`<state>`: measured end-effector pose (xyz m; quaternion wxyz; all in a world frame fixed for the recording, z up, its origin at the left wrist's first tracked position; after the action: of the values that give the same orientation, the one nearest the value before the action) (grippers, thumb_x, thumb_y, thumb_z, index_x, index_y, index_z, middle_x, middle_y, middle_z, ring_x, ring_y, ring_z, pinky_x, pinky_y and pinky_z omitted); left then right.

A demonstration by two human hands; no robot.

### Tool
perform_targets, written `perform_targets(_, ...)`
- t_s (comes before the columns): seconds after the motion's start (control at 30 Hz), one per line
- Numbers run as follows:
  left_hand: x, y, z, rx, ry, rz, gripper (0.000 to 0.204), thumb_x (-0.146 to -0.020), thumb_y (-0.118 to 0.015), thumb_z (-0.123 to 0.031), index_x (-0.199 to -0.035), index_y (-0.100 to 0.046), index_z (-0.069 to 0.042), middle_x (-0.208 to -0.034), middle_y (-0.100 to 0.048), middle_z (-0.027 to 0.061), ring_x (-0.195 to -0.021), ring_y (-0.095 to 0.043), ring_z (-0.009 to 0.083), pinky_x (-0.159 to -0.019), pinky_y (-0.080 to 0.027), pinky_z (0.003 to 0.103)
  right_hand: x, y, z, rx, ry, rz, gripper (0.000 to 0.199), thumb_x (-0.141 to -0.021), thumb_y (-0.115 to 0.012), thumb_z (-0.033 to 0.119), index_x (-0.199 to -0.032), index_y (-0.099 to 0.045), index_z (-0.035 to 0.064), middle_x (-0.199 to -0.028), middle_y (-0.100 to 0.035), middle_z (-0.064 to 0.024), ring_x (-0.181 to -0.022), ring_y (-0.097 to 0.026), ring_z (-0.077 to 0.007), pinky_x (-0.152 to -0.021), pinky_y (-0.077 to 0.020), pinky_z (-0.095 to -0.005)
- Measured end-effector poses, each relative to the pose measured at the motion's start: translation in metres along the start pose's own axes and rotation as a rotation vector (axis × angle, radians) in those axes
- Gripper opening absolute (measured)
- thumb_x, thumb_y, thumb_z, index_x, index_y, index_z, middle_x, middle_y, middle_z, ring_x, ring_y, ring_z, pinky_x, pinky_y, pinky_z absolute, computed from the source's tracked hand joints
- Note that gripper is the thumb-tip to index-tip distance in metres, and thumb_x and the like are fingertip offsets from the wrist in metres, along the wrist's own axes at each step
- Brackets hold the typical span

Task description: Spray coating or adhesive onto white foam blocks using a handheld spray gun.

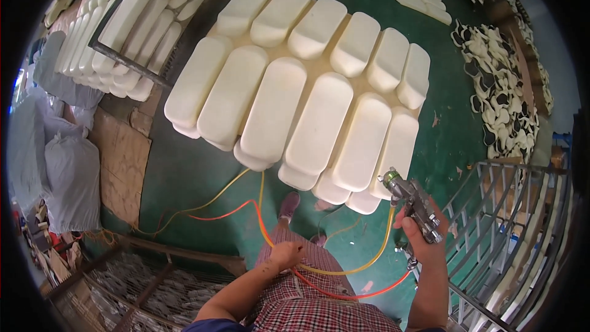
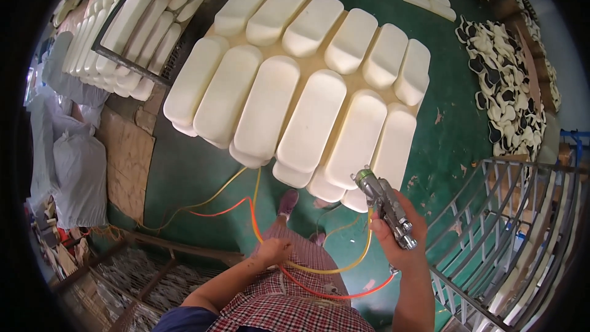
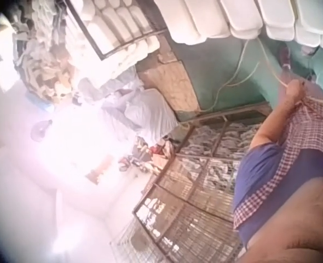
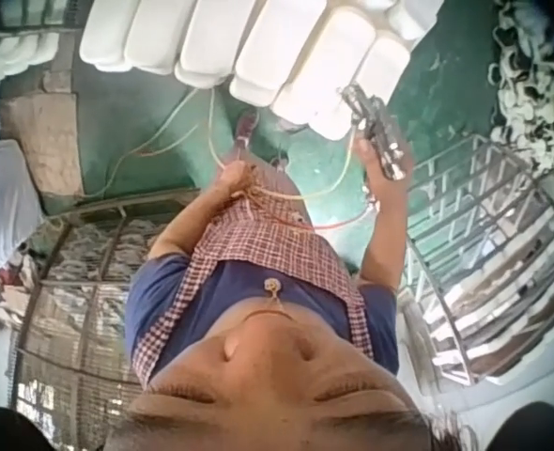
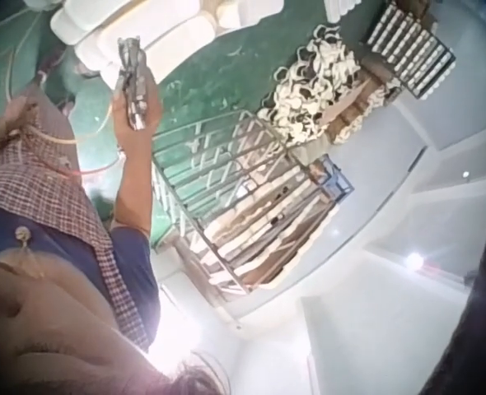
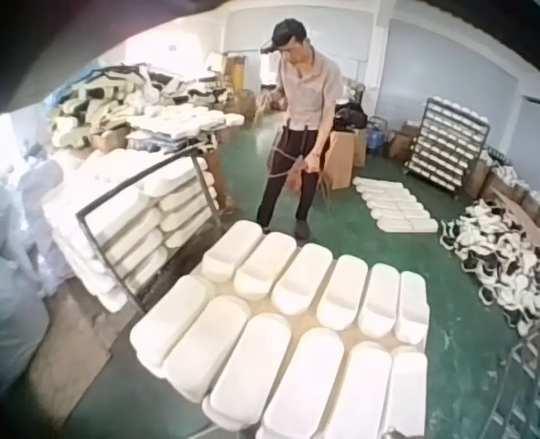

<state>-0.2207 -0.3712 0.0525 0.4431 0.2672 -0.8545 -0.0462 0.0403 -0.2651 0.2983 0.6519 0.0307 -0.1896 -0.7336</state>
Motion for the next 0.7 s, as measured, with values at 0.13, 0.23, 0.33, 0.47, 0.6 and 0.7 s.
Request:
perform_targets(0.13, -0.006, 0.002, 0.0, 0.009, -0.019, 0.003, 0.032, -0.086, -0.047, -0.034, -0.09, -0.066, -0.009, -0.089, -0.066, 0.0169, -0.086, -0.063, 0.0362, -0.076, -0.049, 0.048, -0.006, -0.004, 0.0, 0.033, -0.026, 0.02, 0.047, -0.081, -0.069, 0.009, -0.123, -0.051, -0.0039, -0.087, -0.064, -0.0039, -0.076, -0.058, -0.0081, -0.07, -0.0481, -0.023)
perform_targets(0.23, -0.016, -0.001, 0.002, 0.0, -0.027, 0.0, 0.031, -0.086, -0.047, -0.033, -0.089, -0.066, -0.009, -0.089, -0.066, 0.0173, -0.086, -0.063, 0.0364, -0.077, -0.049, 0.048, -0.013, -0.004, -0.005, 0.007, -0.009, -0.039, 0.047, -0.08, -0.069, 0.007, -0.123, -0.051, -0.0042, -0.087, -0.064, -0.0043, -0.076, -0.059, -0.0085, -0.069, -0.0484, -0.0229)
perform_targets(0.33, -0.033, -0.007, 0.012, -0.017, -0.029, 0.028, 0.031, -0.086, -0.047, -0.033, -0.089, -0.066, -0.008, -0.089, -0.066, 0.0182, -0.085, -0.062, 0.037, -0.077, -0.049, 0.049, -0.012, 0.0, -0.011, -0.019, -0.023, 0.006, 0.048, -0.08, -0.067, 0.005, -0.124, -0.05, -0.0049, -0.088, -0.065, -0.0061, -0.075, -0.061, -0.0097, -0.068, -0.0502, -0.0235)
perform_targets(0.47, -0.086, -0.027, 0.061, 0.115, 0.087, -0.112, 0.025, -0.084, -0.051, -0.027, -0.088, -0.064, -0.006, -0.086, -0.065, 0.019, -0.082, -0.062, 0.0373, -0.071, -0.05, 0.047, -0.005, 0.0, -0.028, -0.131, -0.169, -0.047, 0.043, -0.082, -0.066, 0.01, -0.12, -0.052, -0.0048, -0.086, -0.065, -0.0082, -0.076, -0.063, -0.0136, -0.069, -0.0508, -0.0272)
perform_targets(0.6, -0.158, -0.01, 0.132, 1.149, 0.11, -0.429, 0.017, -0.086, -0.049, -0.017, -0.091, -0.06, -0.005, -0.083, -0.064, 0.0107, -0.072, -0.062, 0.0283, -0.062, -0.052, 0.039, 0.025, 0.016, -0.078, -0.309, -0.282, -0.122, 0.037, -0.086, -0.063, 0.024, -0.109, -0.056, -0.0027, -0.088, -0.064, -0.0105, -0.083, -0.063, -0.0199, -0.077, -0.0492, -0.0339)
perform_targets(0.7, -0.211, 0.026, 0.121, 1.832, 0.331, -0.611, 0.025, -0.091, -0.046, -0.011, -0.112, -0.054, -0.002, -0.11, -0.061, 0.0144, -0.097, -0.06, 0.0266, -0.081, -0.05, 0.039, 0.06, 0.018, -0.108, -0.306, -0.445, -0.201, 0.037, -0.085, -0.064, 0.023, -0.11, -0.056, -0.0024, -0.088, -0.064, -0.0101, -0.081, -0.062, -0.019, -0.075, -0.0487, -0.0327)
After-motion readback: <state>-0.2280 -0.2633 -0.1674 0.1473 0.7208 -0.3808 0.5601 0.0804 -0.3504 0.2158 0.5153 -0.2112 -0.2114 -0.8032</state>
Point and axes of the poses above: each hand's wrist, its own x-axis away from the middle knuckle, its own y-axis out of the back of the hand, z = x × y, the point moved 2 cm from there along -x, towards the middle knuckle
